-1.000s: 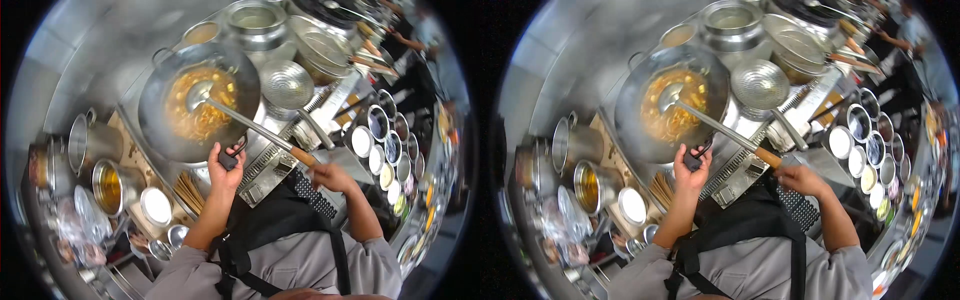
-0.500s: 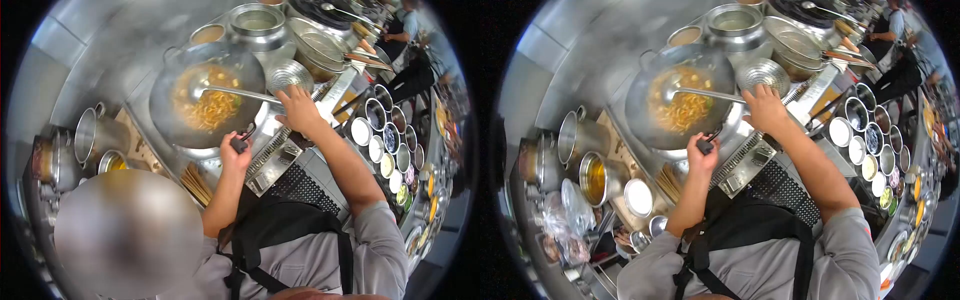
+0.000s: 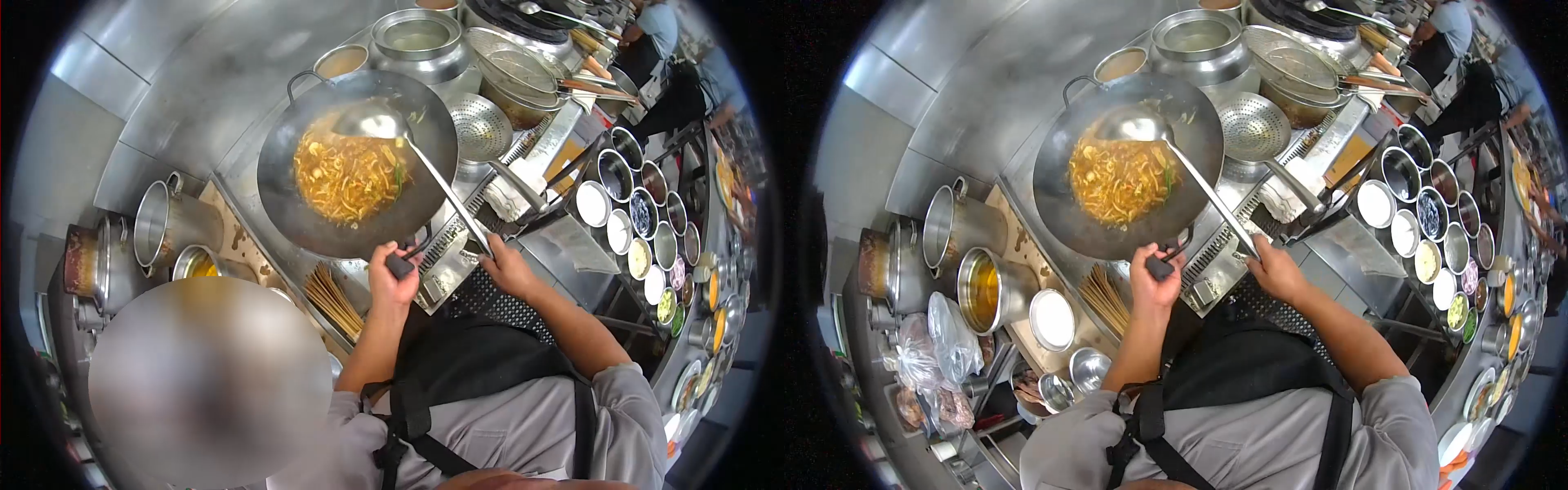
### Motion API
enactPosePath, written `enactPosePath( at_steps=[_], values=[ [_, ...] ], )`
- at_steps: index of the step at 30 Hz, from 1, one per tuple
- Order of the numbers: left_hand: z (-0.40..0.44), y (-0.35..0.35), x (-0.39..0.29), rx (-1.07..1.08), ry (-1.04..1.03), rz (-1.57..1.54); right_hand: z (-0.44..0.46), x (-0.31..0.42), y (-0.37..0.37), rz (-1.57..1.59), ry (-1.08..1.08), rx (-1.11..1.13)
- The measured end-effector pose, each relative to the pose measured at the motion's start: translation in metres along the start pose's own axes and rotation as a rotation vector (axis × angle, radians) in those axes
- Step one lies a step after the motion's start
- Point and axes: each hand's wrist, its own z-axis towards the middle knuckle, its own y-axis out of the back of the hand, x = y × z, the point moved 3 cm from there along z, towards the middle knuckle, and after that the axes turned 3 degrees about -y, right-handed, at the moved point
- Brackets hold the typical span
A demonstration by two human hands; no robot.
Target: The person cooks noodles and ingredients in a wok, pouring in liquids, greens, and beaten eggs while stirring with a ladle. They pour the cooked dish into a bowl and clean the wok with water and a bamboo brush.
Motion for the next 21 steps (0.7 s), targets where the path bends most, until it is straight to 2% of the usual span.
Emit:
enactPosePath(
  at_steps=[1, 3, 4, 6, 7, 12, 15, 16, 17, 18, 20, 21],
  values=[
    [-0.007, 0.004, 0.007, 0.002, -0.014, 0.044, -0.010, -0.006, 0.003, 0.008, 0.002, -0.015],
    [-0.027, 0.009, 0.015, -0.019, -0.002, 0.080, -0.033, -0.018, 0.010, 0.311, -0.095, 0.060],
    [-0.038, 0.010, 0.022, -0.048, 0.015, 0.110, -0.044, -0.011, 0.022, 0.319, -0.099, 0.045],
    [-0.064, 0.009, 0.034, -0.050, 0.033, 0.137, -0.068, -0.004, 0.054, 0.654, -0.319, 0.082],
    [-0.082, 0.003, 0.041, -0.006, 0.015, 0.163, -0.080, -0.005, 0.073, 0.682, -0.317, 0.049],
    [-0.172, -0.022, 0.098, 0.100, 0.107, 0.278, -0.168, -0.003, 0.192, 0.409, -0.274, -0.127],
    [-0.210, -0.029, 0.148, 0.130, 0.202, 0.374, -0.230, -0.038, 0.232, 0.172, -0.312, -0.166],
    [-0.226, -0.041, 0.168, 0.161, 0.240, 0.447, -0.251, -0.038, 0.237, 0.080, -0.161, -0.298],
    [-0.256, -0.056, 0.183, 0.252, 0.354, 0.413, -0.288, -0.040, 0.241, 0.033, -0.365, -0.145],
    [-0.292, -0.078, 0.185, 0.332, 0.451, 0.399, -0.330, -0.015, 0.251, 0.112, -0.414, -0.051],
    [-0.346, -0.101, 0.210, 0.391, 0.573, 0.534, -0.417, -0.028, 0.241, 0.218, -0.204, -0.176],
    [-0.381, -0.118, 0.223, 0.333, 0.713, 0.530, -0.466, -0.021, 0.244, 0.276, -0.222, -0.192]
  ],
)
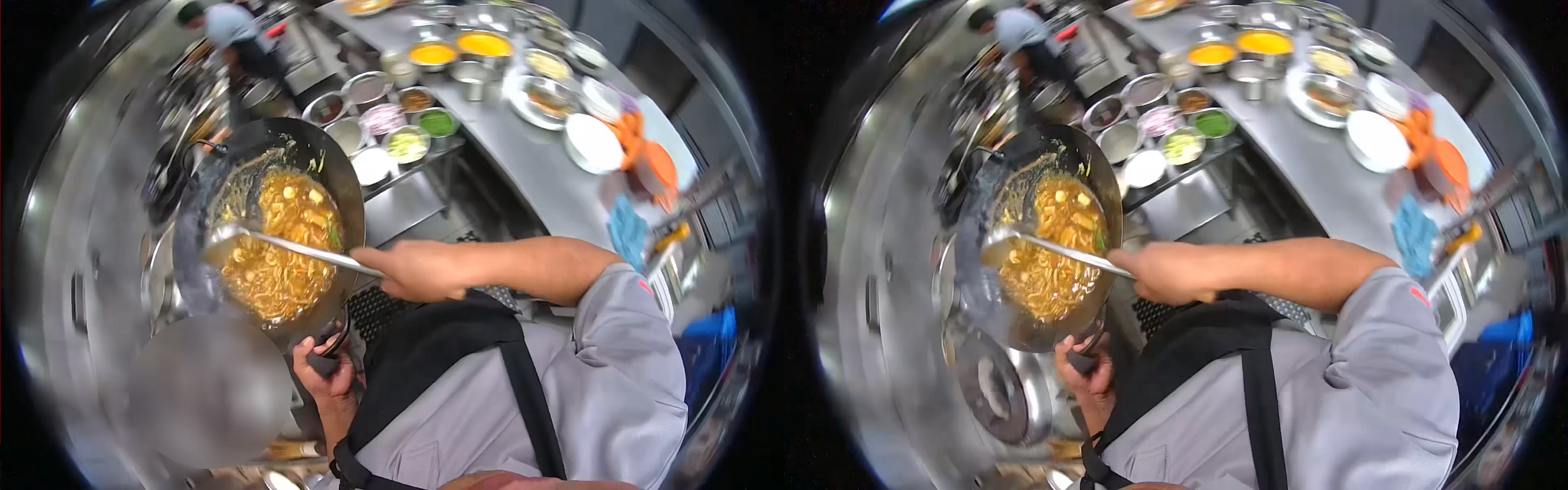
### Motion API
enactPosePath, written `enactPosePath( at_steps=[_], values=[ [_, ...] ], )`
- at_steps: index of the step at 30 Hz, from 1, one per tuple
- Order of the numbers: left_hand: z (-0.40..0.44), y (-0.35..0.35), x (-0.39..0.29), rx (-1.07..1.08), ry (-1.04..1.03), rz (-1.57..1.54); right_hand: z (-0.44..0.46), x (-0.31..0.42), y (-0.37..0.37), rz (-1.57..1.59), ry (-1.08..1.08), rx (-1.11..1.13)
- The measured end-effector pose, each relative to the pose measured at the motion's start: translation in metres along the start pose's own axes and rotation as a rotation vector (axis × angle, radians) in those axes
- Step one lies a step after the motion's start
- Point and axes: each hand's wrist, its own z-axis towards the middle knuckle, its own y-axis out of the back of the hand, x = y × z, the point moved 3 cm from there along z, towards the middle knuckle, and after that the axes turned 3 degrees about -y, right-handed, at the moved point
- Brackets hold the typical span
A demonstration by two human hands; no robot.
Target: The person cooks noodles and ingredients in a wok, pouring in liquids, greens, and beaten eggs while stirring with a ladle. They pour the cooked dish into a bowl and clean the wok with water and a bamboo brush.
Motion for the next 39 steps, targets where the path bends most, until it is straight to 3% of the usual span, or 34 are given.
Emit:
enactPosePath(
  at_steps=[2, 4, 6, 9, 10, 13, 15, 18, 21, 23, 25, 27, 30, 33, 35, 37, 39],
  values=[
    [-0.016, -0.049, 0.029, -0.030, 0.147, 0.043, -0.091, 0.001, 0.031, 0.090, -0.031, -0.033],
    [-0.059, -0.002, -0.051, 0.018, 0.432, -0.091, -0.119, 0.117, -0.030, 0.187, -0.171, -0.091],
    [-0.035, -0.023, -0.052, 0.041, 0.495, 0.013, -0.142, 0.135, -0.024, 0.269, -0.358, -0.256],
    [-0.015, -0.064, -0.039, 0.019, 0.563, 0.189, -0.175, 0.142, 0.000, 0.304, -0.630, -0.589],
    [0.009, -0.074, -0.001, 0.022, 0.601, 0.216, -0.193, 0.098, 0.013, 0.240, -0.647, -0.688],
    [0.050, -0.062, -0.006, 0.162, 0.676, 0.253, -0.161, 0.109, -0.027, 0.295, -0.830, -0.857],
    [0.074, -0.055, -0.009, 0.244, 0.665, 0.289, -0.128, 0.117, -0.061, 0.381, -0.841, -0.921],
    [0.127, -0.057, 0.018, 0.268, 0.717, 0.354, -0.110, 0.097, -0.084, 0.804, -0.686, -0.961],
    [0.162, -0.064, 0.030, 0.368, 0.822, 0.422, -0.103, 0.088, -0.087, 0.941, -0.649, -1.186],
    [0.198, -0.061, 0.032, 0.430, 0.865, 0.454, -0.079, 0.066, -0.074, 0.810, -0.658, -1.324],
    [0.212, -0.079, 0.047, 0.484, 0.919, 0.480, -0.078, 0.046, -0.043, 0.483, -0.844, -1.456],
    [0.230, -0.085, 0.051, 0.518, 0.956, 0.507, -0.052, 0.023, -0.048, 0.357, -0.866, -1.445],
    [0.248, -0.092, 0.061, 0.559, 0.993, 0.537, -0.019, 0.036, -0.079, 0.582, -0.783, -1.313],
    [0.252, -0.100, 0.074, 0.594, 1.007, 0.543, -0.040, 0.054, -0.096, 0.831, -0.738, -1.366],
    [0.254, -0.103, 0.081, 0.613, 1.042, 0.549, -0.056, 0.052, -0.096, 0.795, -0.707, -1.415],
    [0.257, -0.104, 0.089, 0.593, 1.032, 0.555, -0.081, 0.050, -0.079, 0.465, -0.943, -1.583],
    [0.254, -0.109, 0.096, 0.574, 1.024, 0.552, -0.091, 0.051, -0.066, 0.361, -0.998, -1.582]
  ],
)
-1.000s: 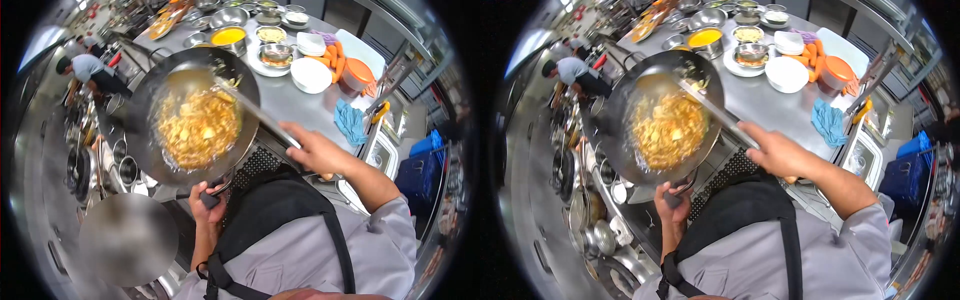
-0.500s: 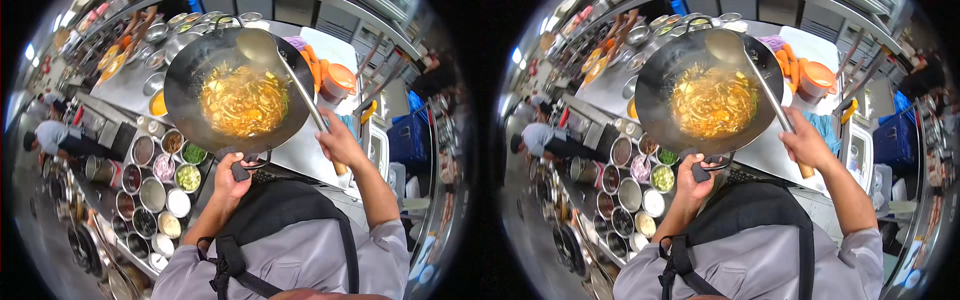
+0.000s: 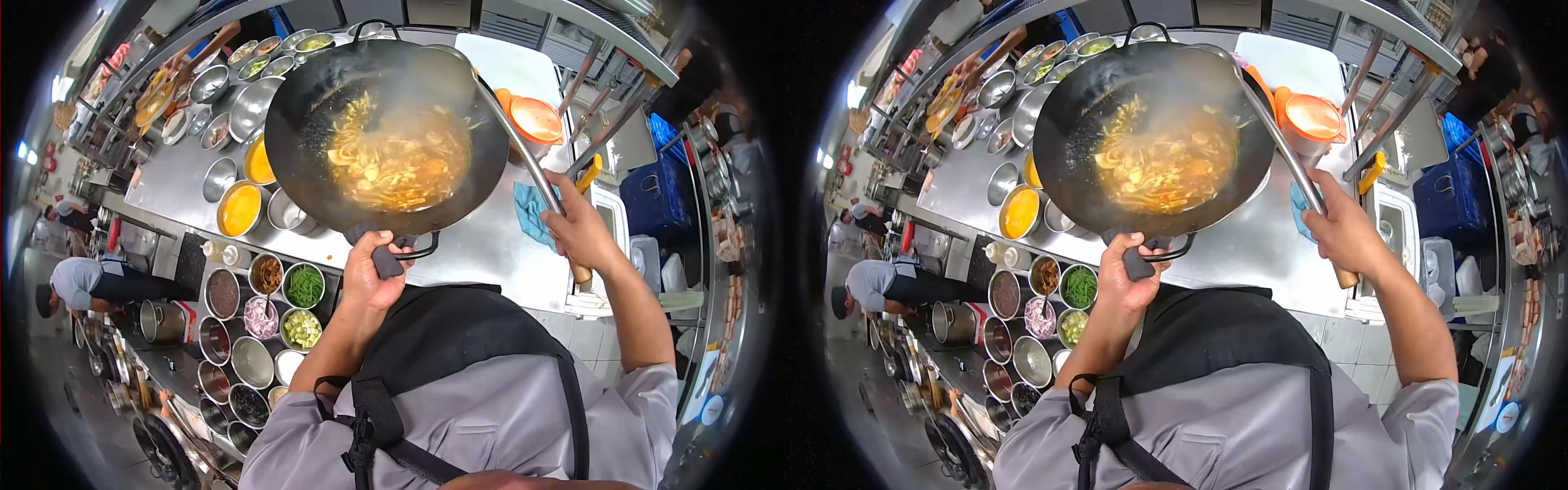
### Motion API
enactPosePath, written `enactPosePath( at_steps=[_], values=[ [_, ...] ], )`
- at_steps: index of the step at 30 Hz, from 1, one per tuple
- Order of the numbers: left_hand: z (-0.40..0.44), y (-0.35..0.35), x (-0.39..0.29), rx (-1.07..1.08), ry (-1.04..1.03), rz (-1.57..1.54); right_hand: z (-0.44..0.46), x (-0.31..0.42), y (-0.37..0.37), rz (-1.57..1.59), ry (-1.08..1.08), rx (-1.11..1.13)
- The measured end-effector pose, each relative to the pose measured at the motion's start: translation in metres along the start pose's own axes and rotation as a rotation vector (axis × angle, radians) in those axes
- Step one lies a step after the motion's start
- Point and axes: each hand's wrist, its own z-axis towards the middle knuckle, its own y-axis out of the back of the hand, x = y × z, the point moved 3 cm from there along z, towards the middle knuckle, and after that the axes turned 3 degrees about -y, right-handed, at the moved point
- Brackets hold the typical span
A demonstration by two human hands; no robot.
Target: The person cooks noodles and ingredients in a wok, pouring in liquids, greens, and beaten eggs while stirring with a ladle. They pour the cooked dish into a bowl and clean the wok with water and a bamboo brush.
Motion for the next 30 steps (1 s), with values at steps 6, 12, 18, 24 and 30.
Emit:
enactPosePath(
  at_steps=[6, 12, 18, 24, 30],
  values=[
    [0.037, -0.031, 0.009, 0.019, -0.090, 0.050, -0.018, 0.001, -0.038, 0.852, -0.401, 0.480],
    [0.046, -0.029, 0.005, 0.039, -0.111, 0.084, -0.013, 0.000, -0.034, 1.828, -0.512, 0.897],
    [0.057, -0.010, -0.002, -0.032, -0.245, 0.022, -0.027, -0.009, 0.002, 1.777, -0.415, 0.859],
    [0.070, -0.002, -0.011, -0.002, -0.368, 0.011, -0.029, -0.046, 0.026, 1.479, -0.362, 0.629],
    [0.081, 0.000, -0.009, 0.015, -0.532, 0.079, -0.031, -0.080, 0.025, 1.014, -0.350, 0.399]
  ],
)
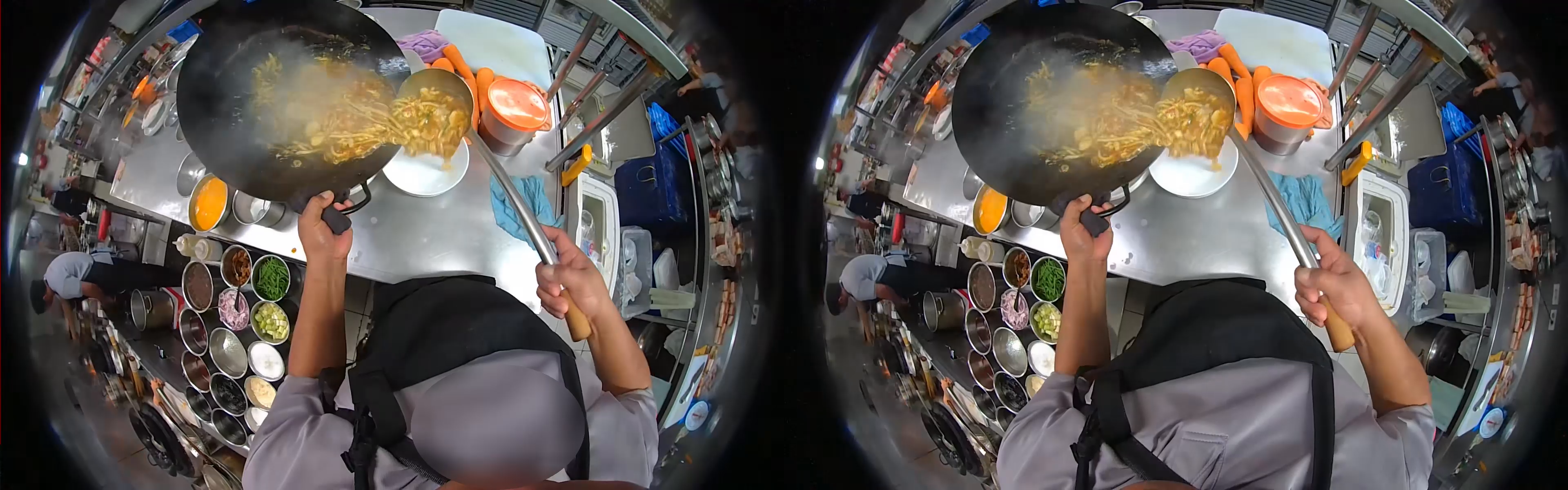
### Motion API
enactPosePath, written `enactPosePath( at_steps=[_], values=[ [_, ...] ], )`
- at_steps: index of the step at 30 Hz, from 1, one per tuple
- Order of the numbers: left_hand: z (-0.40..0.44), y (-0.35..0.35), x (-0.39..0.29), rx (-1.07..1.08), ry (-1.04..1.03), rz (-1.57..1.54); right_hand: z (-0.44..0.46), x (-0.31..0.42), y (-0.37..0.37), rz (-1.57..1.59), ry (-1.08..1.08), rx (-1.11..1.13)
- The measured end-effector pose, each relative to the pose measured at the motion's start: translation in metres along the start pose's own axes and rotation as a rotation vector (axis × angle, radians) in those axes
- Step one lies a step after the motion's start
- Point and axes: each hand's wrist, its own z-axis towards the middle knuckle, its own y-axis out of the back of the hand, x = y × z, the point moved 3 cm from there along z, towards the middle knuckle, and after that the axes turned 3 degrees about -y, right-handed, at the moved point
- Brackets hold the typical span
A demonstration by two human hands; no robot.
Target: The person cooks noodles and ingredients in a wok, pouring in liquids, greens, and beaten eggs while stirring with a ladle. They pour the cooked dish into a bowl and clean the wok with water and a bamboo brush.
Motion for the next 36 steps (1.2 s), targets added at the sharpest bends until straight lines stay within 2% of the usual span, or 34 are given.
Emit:
enactPosePath(
  at_steps=[2, 4, 6, 7, 9, 11, 13, 18, 23, 32, 36],
  values=[
    [-0.001, -0.003, 0.001, -0.005, -0.005, -0.003, 0.003, -0.004, 0.011, -0.408, 0.110, -0.112],
    [-0.005, -0.011, 0.001, -0.009, -0.014, -0.005, -0.003, -0.001, 0.014, -0.481, 0.114, -0.121],
    [-0.006, -0.008, 0.002, 0.010, -0.027, -0.011, -0.002, 0.000, 0.015, -0.689, 0.214, -0.151],
    [-0.006, -0.015, 0.004, 0.008, -0.024, -0.013, 0.000, 0.011, 0.014, -0.691, 0.211, -0.153],
    [-0.011, -0.020, 0.005, 0.043, 0.004, -0.050, 0.014, 0.033, 0.007, -0.958, 0.319, -0.265],
    [-0.019, -0.018, 0.003, 0.044, 0.016, -0.051, 0.035, 0.057, -0.004, -1.032, 0.389, -0.308],
    [-0.025, -0.016, 0.000, 0.047, 0.023, -0.050, 0.059, 0.087, -0.007, -1.112, 0.397, -0.244],
    [-0.025, -0.019, 0.003, 0.084, -0.032, -0.021, 0.071, 0.137, -0.011, -1.143, 0.323, -0.215],
    [-0.016, -0.022, 0.009, 0.091, -0.050, -0.012, 0.037, 0.129, 0.019, -1.022, 0.143, -0.117],
    [0.004, -0.019, 0.018, 0.096, -0.100, -0.004, -0.016, 0.103, 0.036, -0.986, 0.084, -0.129],
    [0.001, -0.023, 0.018, 0.089, -0.115, 0.004, -0.002, 0.108, 0.019, -1.003, 0.171, -0.176]
  ],
)
